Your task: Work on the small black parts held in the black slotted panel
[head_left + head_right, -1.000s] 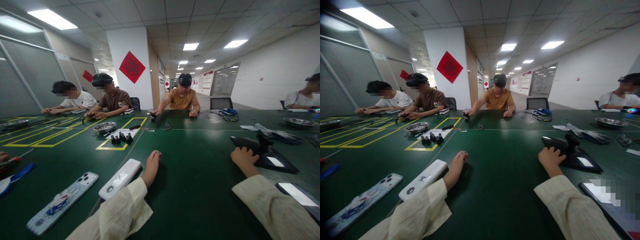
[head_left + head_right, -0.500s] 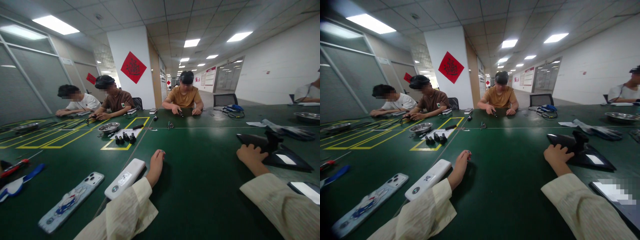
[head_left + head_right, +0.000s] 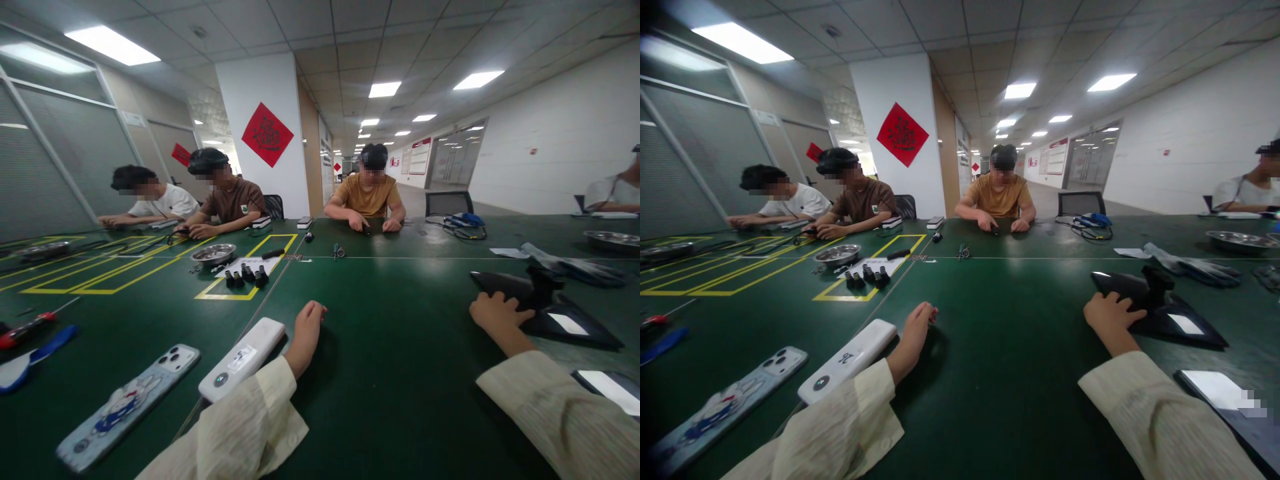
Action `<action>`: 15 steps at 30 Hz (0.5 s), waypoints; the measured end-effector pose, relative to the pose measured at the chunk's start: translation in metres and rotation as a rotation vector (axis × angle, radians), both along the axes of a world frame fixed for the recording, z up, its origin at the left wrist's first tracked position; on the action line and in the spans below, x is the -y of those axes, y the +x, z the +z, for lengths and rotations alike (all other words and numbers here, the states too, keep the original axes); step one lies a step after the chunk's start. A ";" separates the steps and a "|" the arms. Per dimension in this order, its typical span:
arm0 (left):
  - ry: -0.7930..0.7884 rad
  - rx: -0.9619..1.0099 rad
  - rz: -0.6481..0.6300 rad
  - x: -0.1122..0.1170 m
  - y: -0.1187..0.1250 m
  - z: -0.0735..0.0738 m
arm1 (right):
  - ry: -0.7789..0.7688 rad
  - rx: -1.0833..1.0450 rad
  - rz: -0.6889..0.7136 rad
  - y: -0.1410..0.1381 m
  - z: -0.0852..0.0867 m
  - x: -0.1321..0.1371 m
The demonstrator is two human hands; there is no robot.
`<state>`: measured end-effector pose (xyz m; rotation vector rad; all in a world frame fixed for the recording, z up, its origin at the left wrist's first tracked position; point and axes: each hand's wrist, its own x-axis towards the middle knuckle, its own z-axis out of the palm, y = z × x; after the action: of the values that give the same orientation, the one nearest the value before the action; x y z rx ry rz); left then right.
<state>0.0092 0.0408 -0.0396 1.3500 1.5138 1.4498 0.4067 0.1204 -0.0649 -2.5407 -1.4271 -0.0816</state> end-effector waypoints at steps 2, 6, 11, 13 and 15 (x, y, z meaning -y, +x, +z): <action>-0.010 0.008 -0.002 0.000 -0.001 0.000 | -0.016 0.003 -0.042 -0.001 0.001 0.002; -0.016 0.040 -0.009 0.000 -0.002 -0.001 | -0.026 0.014 -0.037 -0.003 0.004 0.006; -0.016 0.046 -0.018 -0.001 -0.003 -0.001 | -0.022 0.026 -0.042 -0.003 0.005 0.007; -0.015 0.046 -0.025 -0.001 -0.003 -0.001 | -0.024 0.029 -0.050 -0.004 0.005 0.007; -0.007 0.048 -0.035 -0.001 -0.003 -0.001 | -0.028 0.033 -0.057 -0.004 0.005 0.007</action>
<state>0.0062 0.0418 -0.0408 1.3212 1.4568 1.4440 0.4025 0.1135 -0.0600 -2.6146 -1.3765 -0.1146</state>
